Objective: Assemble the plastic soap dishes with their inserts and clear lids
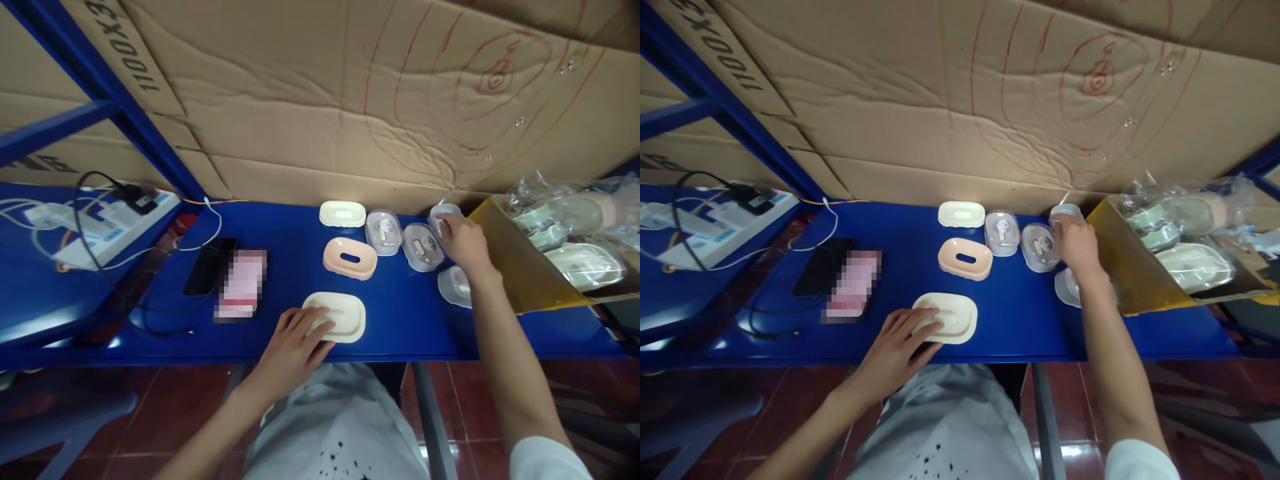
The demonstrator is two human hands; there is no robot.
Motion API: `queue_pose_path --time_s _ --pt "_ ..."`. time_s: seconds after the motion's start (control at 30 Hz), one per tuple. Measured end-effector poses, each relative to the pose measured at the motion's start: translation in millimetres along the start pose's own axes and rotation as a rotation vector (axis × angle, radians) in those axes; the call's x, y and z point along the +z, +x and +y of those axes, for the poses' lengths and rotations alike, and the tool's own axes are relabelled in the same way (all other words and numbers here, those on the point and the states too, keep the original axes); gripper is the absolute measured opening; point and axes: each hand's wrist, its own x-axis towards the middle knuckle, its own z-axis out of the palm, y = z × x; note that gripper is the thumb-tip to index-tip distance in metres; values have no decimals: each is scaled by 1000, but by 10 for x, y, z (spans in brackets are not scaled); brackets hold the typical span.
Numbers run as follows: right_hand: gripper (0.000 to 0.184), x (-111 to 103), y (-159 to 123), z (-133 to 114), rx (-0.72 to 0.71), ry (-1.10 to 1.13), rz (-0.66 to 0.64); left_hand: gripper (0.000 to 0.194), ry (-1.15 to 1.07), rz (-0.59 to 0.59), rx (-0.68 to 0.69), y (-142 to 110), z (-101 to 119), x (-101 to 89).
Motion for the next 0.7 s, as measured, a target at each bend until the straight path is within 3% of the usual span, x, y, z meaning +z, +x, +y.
queue_pose_path --time_s 0.07,0.13,0.23,0.3,0.4,0.53,0.7 --pt "45 -27 41 331 100 -47 -65 20 -10 1 20 51 3 26" --pt "42 20 25 511 132 -71 -169 18 -25 3 37 108 18 58" --pt "37 115 -34 578 115 -120 -297 16 -43 5 39 158 28 89" --pt "31 123 -53 585 103 -158 -314 16 -51 -3 34 156 19 93" --pt "28 36 -39 629 138 -117 -230 15 -64 0 27 132 -1 88" --pt "27 -77 -13 668 192 220 -49 15 -76 -6 12 123 -3 96" --pt "27 -20 59 596 276 465 -43 15 -84 -12 -6 128 12 110"
